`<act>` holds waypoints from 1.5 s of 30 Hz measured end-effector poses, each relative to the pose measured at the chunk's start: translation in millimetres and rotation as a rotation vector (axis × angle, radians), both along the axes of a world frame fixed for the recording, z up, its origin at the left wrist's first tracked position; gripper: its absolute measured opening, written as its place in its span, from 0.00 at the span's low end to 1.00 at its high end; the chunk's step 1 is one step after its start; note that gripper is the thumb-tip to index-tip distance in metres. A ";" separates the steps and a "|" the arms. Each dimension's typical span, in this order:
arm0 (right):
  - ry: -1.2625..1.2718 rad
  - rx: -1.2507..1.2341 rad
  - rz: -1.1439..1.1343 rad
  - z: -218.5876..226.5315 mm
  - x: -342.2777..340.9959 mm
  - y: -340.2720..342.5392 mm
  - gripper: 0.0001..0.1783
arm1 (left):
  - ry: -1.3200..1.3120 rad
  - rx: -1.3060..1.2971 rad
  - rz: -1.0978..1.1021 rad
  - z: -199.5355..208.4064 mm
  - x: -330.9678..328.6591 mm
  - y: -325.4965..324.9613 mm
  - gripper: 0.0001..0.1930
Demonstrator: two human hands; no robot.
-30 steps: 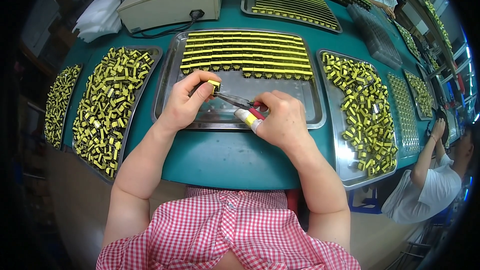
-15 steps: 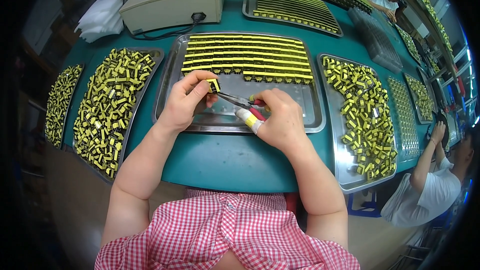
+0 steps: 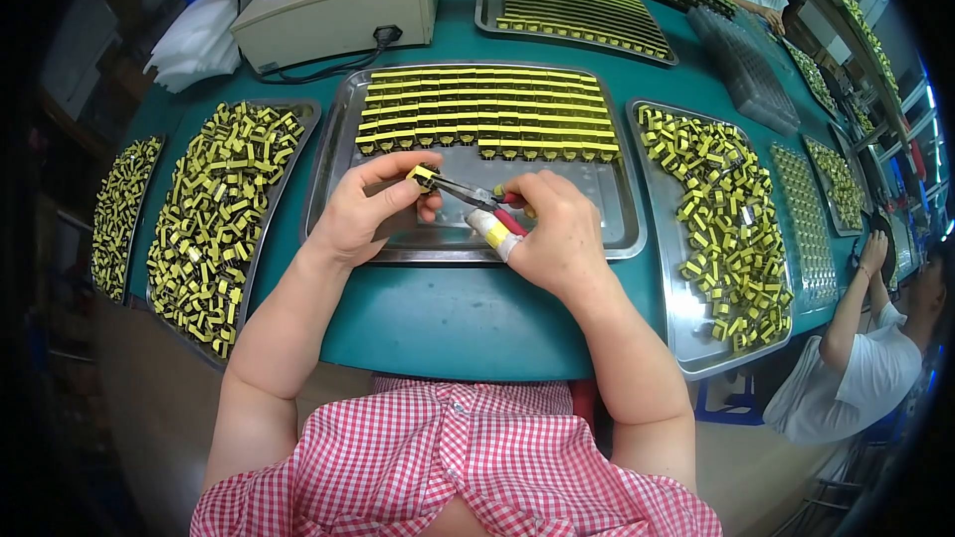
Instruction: The person assembles small yellow and black electronic components using a manual hand tool on a production line.
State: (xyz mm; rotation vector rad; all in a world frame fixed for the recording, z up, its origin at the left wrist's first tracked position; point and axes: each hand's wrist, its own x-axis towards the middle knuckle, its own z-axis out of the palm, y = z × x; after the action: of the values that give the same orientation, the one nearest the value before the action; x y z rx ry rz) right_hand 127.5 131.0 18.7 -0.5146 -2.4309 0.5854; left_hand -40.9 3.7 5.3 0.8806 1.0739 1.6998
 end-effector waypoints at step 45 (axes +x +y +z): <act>0.045 0.053 -0.072 5.2 2.3 -10.1 0.17 | -0.008 0.061 0.153 3.1 13.0 1.4 0.16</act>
State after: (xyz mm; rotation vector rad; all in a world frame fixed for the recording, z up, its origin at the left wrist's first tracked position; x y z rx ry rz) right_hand 129.8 120.9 23.9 -0.5579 -2.3683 0.4955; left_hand -27.9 5.1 8.4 0.8471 1.1130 1.8697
